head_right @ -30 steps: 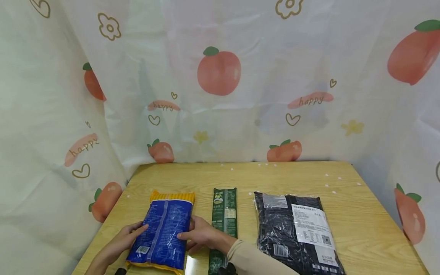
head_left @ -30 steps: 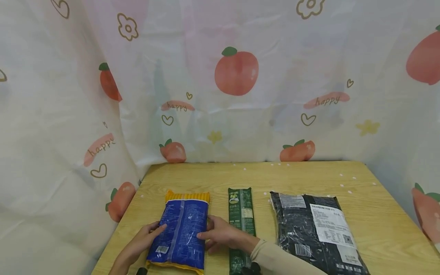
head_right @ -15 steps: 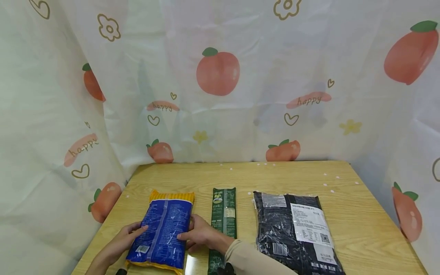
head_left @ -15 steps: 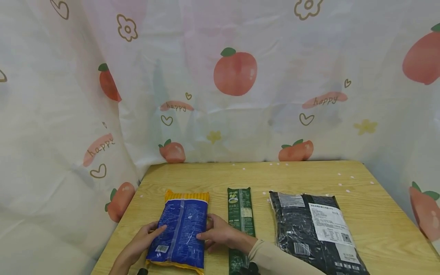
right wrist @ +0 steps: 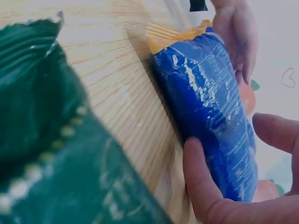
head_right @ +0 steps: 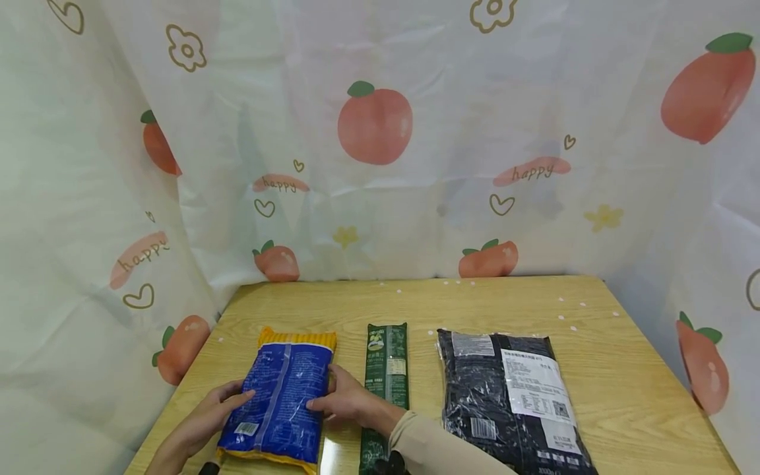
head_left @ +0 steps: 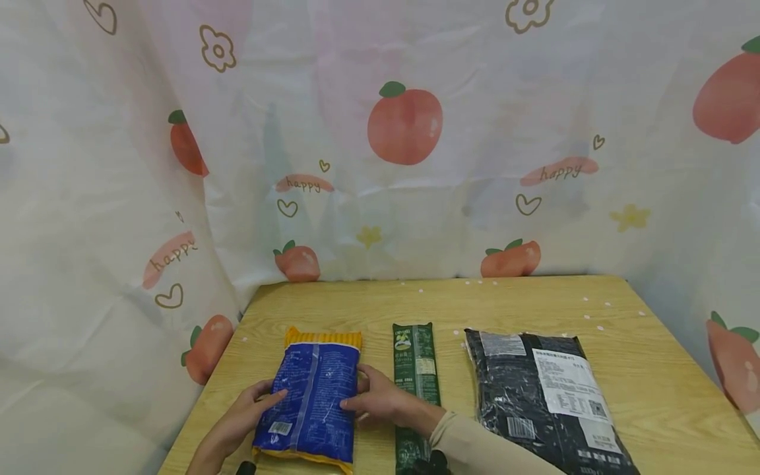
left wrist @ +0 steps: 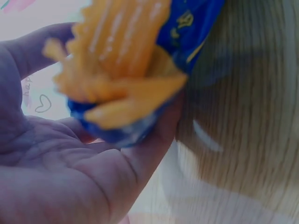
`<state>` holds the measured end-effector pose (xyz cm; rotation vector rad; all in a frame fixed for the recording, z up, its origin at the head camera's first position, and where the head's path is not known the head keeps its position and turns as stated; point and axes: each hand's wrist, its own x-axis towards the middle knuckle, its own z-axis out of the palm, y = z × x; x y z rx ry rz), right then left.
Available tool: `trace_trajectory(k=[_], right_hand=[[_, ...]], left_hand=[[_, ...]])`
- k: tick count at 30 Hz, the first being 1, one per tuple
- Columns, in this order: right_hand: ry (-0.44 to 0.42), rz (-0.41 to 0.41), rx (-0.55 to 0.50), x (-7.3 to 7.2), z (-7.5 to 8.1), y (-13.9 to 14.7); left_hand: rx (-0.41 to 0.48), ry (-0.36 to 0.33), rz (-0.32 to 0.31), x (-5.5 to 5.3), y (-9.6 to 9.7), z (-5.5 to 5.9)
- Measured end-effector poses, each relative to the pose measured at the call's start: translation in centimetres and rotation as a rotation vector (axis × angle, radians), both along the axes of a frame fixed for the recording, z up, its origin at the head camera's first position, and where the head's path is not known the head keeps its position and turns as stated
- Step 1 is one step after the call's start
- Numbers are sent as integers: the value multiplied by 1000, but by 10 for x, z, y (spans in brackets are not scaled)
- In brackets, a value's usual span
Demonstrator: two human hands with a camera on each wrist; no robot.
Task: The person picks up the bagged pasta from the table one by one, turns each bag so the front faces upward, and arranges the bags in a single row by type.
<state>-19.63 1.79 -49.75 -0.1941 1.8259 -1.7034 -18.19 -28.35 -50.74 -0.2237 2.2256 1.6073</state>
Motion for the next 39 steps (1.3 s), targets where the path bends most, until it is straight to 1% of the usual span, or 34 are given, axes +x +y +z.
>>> trace_trajectory(k=[3,6,9,13,18,22,28,31,33,39], right_hand=[[27,-37,11,-1,3,-4],[28,-78,8,-2,4,-8],[13,-105,-18,-2,3,-12],[-3,-117,-39,-2,3,-13],[-9,-135,-29,-1,3,-14],[-10,-152,-22,-1,2,-15],[8,-157,-14,-3,-1,-18],[24,-159,4,-3,-2,-19],[35,-160,15,-2,-2,-21],[56,-165,9,-1,-3,-24]], left_hand=[[-7,4,17,-1,0,3],[-21,5,31,-1,1,4],[-21,3,31,-1,1,5],[9,-1,7,-2,1,6],[56,-4,-40,-2,-1,6],[55,4,-42,-3,-2,3],[56,39,-46,-4,-4,0],[43,48,-33,-5,-3,1],[23,56,-14,-6,-1,3],[-24,75,38,-8,1,7]])
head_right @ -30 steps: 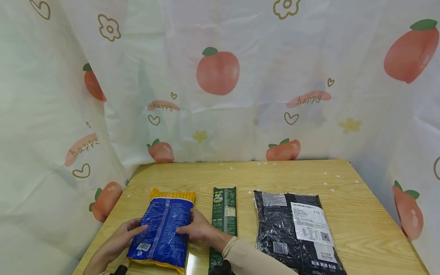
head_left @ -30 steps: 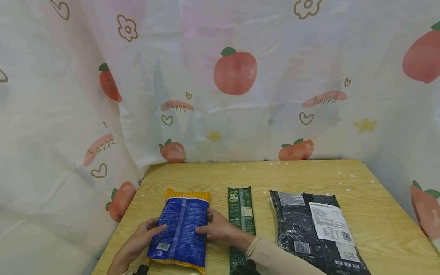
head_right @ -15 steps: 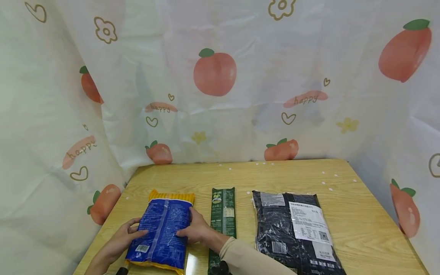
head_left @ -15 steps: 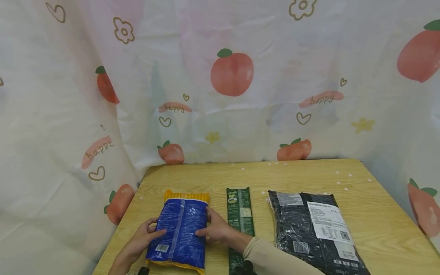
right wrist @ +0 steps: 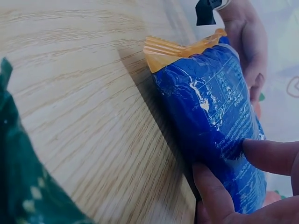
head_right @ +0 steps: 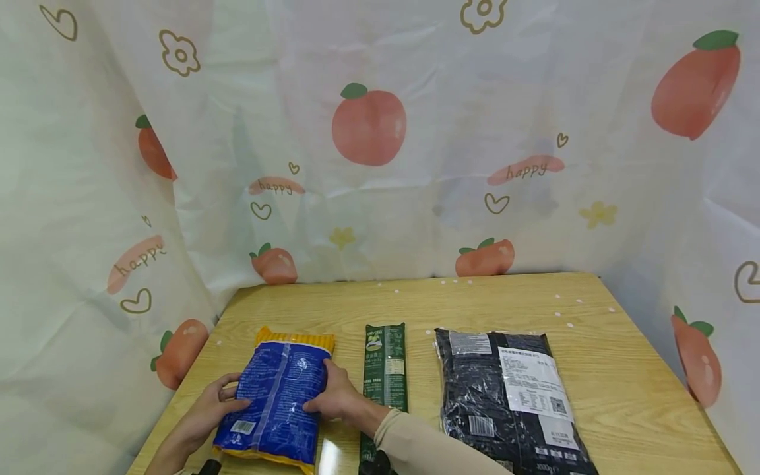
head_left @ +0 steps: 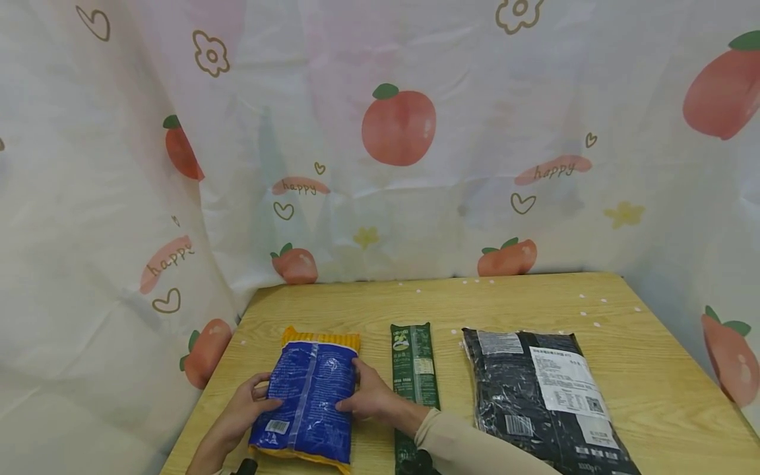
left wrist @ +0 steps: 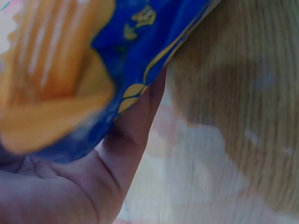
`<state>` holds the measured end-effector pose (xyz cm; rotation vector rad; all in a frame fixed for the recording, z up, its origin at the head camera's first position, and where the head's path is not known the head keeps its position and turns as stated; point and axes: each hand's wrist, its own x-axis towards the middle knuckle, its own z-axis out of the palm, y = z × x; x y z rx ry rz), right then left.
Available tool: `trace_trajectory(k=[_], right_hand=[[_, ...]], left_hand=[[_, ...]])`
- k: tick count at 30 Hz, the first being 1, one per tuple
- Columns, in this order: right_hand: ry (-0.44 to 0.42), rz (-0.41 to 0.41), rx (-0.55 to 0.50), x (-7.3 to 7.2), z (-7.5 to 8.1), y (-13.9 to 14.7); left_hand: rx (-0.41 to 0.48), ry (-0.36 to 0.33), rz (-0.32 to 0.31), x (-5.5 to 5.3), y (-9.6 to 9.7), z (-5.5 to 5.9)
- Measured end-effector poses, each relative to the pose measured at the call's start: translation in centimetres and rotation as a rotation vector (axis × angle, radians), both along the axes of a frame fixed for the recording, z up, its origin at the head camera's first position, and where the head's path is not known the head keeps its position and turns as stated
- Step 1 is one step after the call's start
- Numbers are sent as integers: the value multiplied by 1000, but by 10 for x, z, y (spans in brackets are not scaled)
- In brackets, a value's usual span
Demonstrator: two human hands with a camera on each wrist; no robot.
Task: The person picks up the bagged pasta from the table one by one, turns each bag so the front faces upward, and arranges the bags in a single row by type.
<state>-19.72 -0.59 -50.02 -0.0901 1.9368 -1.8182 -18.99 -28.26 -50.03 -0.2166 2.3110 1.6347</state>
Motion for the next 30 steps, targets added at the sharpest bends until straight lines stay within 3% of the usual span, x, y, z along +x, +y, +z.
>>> trace_trajectory(k=[9,19,26,30], right_hand=[[3,3,17,0,2,-5],[16,2,22,-1,-1,-13],[74,15,96,-1,3,-16],[93,27,152,-1,5,-16]], left_hand=[[-7,39,-36,0,-6,12],[-42,56,14,0,-8,21],[37,82,-134,0,-16,32],[52,91,-156,-1,-18,35]])
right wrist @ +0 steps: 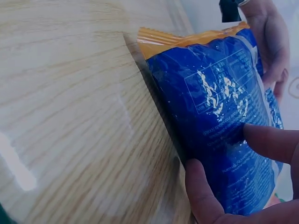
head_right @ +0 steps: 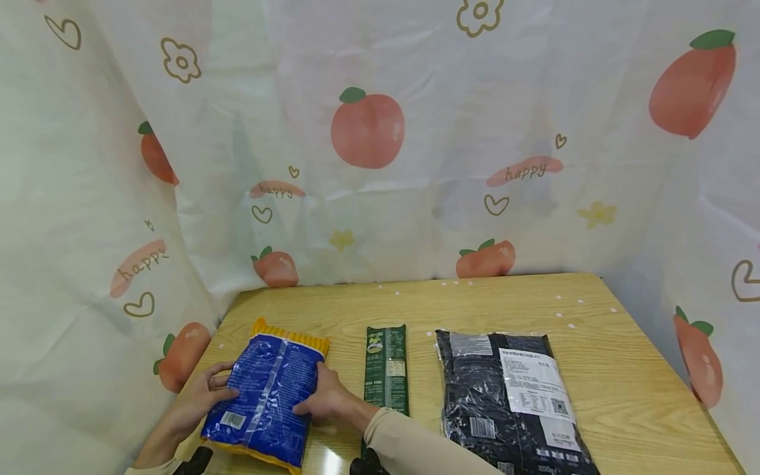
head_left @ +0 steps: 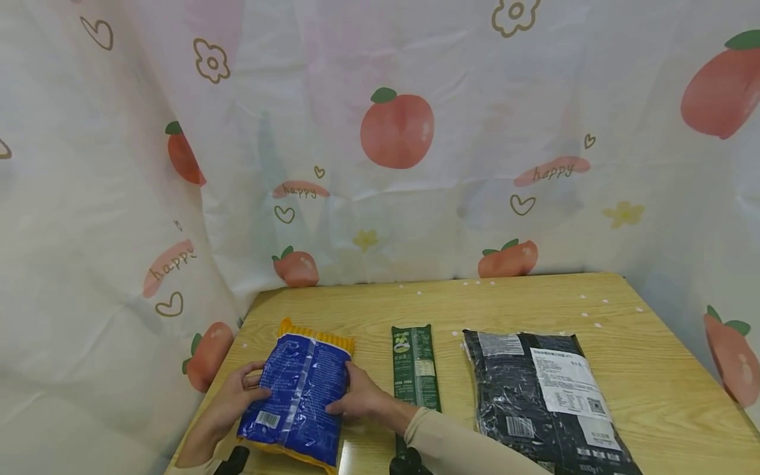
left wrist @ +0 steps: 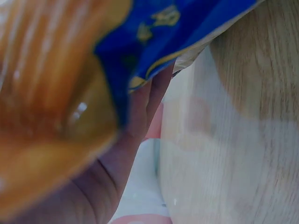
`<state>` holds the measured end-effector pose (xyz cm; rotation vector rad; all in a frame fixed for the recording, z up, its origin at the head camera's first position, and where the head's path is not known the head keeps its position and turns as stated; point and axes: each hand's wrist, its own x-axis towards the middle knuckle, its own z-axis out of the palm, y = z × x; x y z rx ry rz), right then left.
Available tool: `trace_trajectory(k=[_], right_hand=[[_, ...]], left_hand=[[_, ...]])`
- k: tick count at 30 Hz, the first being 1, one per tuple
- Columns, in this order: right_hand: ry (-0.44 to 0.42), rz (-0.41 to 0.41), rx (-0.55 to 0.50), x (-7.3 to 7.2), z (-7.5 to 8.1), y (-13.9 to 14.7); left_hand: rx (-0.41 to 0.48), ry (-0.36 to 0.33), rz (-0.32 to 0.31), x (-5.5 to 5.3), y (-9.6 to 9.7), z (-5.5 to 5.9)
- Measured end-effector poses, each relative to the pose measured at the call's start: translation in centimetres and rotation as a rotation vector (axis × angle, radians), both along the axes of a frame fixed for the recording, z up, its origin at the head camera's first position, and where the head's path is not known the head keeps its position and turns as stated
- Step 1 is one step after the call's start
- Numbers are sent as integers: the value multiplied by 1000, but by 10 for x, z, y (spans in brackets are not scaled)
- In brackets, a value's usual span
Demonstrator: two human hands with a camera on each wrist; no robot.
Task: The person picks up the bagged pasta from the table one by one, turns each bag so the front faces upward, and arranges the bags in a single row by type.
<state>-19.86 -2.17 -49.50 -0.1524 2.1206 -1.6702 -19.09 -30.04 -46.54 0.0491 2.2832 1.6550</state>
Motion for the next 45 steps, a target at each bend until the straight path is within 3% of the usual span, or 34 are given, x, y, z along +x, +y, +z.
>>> trace_trajectory(k=[3,9,13,21,31,37,45], right_hand=[[-2,16,-2,-1,1,0],[-44,54,-113,-5,0,-1],[-59,72,-112,-8,-1,-2],[-35,32,-114,-10,-1,2],[55,-29,-202,-5,24,2],[39,-11,-221,0,36,-3],[19,1,-198,4,39,-12]], left_hand=[[5,11,-1,-1,-1,2],[-28,63,36,-4,-1,8],[-54,72,51,-4,-1,12],[-78,100,45,-3,5,21],[-157,158,58,-2,13,27],[-172,168,69,1,15,28],[-173,150,74,3,18,30]])
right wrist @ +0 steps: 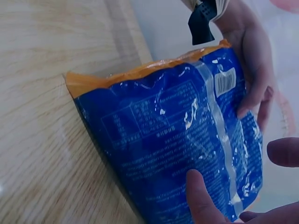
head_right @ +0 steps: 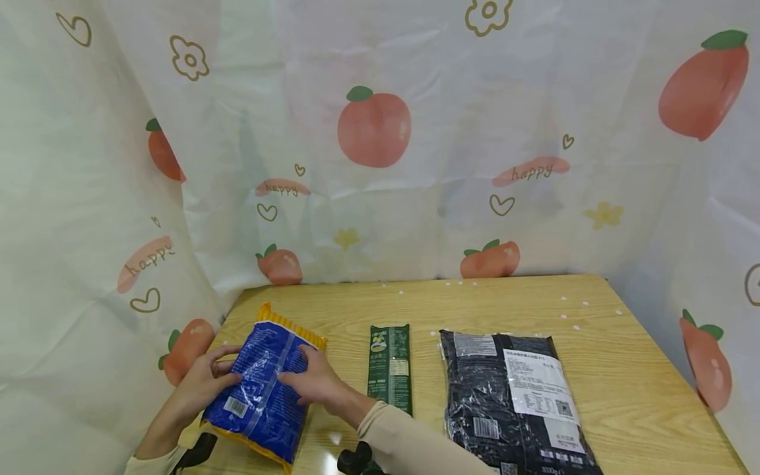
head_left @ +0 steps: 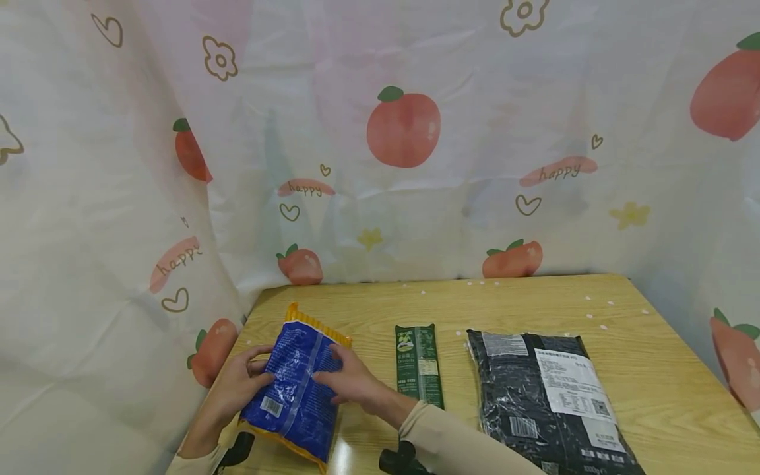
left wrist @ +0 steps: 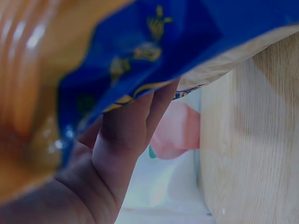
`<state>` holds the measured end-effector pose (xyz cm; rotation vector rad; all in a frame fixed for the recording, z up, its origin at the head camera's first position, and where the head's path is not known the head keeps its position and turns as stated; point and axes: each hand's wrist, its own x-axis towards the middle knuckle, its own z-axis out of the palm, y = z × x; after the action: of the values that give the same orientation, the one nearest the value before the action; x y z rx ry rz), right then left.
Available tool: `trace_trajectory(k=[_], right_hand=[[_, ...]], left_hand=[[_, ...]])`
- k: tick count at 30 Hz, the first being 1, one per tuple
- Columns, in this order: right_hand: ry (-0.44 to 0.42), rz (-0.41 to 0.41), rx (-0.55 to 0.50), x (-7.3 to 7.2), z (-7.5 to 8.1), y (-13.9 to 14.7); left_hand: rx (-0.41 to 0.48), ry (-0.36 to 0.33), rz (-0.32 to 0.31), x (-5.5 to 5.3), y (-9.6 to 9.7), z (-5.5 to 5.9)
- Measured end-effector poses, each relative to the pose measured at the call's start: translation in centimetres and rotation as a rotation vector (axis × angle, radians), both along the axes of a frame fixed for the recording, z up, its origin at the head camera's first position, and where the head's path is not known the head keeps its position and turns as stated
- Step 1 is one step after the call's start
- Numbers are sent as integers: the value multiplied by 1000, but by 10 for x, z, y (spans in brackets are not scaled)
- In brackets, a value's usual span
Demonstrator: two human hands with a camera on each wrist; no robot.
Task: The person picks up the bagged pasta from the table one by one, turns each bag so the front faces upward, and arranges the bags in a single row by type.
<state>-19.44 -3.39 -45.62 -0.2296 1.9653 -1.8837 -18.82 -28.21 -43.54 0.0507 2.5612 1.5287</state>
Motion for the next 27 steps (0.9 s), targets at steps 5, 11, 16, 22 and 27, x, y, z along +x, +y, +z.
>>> trace_trajectory(k=[5,11,16,22,27], right_hand=[[-14,-4,12,4,2,-4],[-43,10,-6,7,6,-5],[-64,18,-29,6,6,-5],[-84,11,-61,4,5,-5],[-96,11,-80,5,6,-1]], left_hand=[[38,9,-53,1,1,1],[52,26,-76,1,4,3],[38,53,-102,1,10,8],[-1,99,-136,3,21,15],[-62,109,-98,6,34,21]])
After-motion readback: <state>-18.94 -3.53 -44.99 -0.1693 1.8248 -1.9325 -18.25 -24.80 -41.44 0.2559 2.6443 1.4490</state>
